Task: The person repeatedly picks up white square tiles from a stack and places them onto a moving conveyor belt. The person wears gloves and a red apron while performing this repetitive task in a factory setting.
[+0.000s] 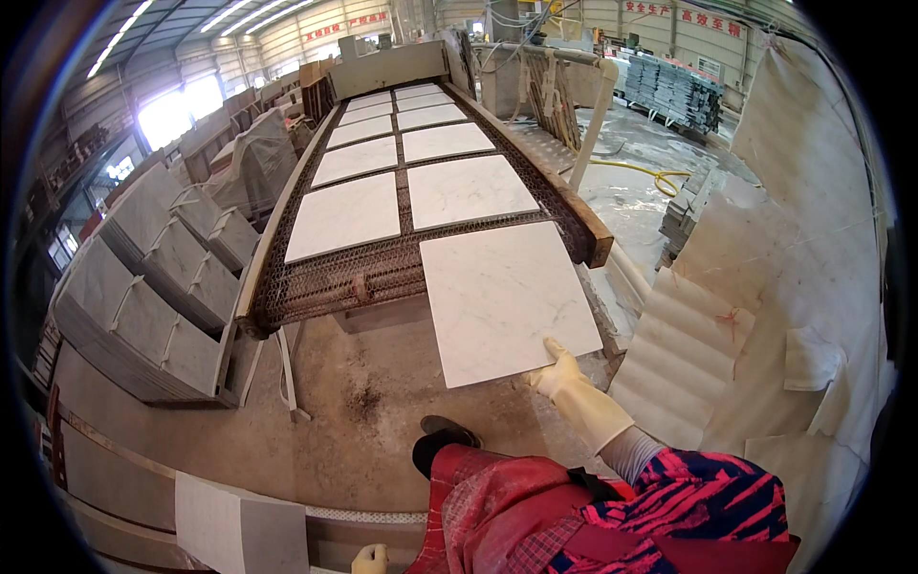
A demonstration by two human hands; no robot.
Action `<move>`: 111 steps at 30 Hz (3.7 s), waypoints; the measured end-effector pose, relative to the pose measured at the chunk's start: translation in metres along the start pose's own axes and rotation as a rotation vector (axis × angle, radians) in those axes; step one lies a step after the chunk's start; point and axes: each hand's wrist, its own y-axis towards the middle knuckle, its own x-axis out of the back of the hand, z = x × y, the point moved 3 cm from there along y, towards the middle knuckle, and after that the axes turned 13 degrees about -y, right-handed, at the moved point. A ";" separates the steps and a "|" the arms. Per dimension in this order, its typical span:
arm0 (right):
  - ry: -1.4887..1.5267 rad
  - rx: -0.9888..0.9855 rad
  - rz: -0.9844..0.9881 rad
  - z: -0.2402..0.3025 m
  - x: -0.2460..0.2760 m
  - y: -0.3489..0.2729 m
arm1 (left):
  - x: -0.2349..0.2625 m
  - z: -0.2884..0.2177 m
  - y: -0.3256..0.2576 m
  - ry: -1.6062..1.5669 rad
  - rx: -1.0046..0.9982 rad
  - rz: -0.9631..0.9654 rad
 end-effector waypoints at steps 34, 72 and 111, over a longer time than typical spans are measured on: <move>0.077 -0.010 -0.024 -0.002 -0.014 0.001 | -0.002 -0.026 -0.003 0.016 -0.005 0.049; 0.106 0.039 0.052 0.005 -0.028 0.008 | -0.002 -0.015 0.005 0.040 -0.068 0.048; -0.063 0.123 0.167 0.016 -0.036 0.013 | -0.007 -0.007 0.005 -0.026 0.026 0.007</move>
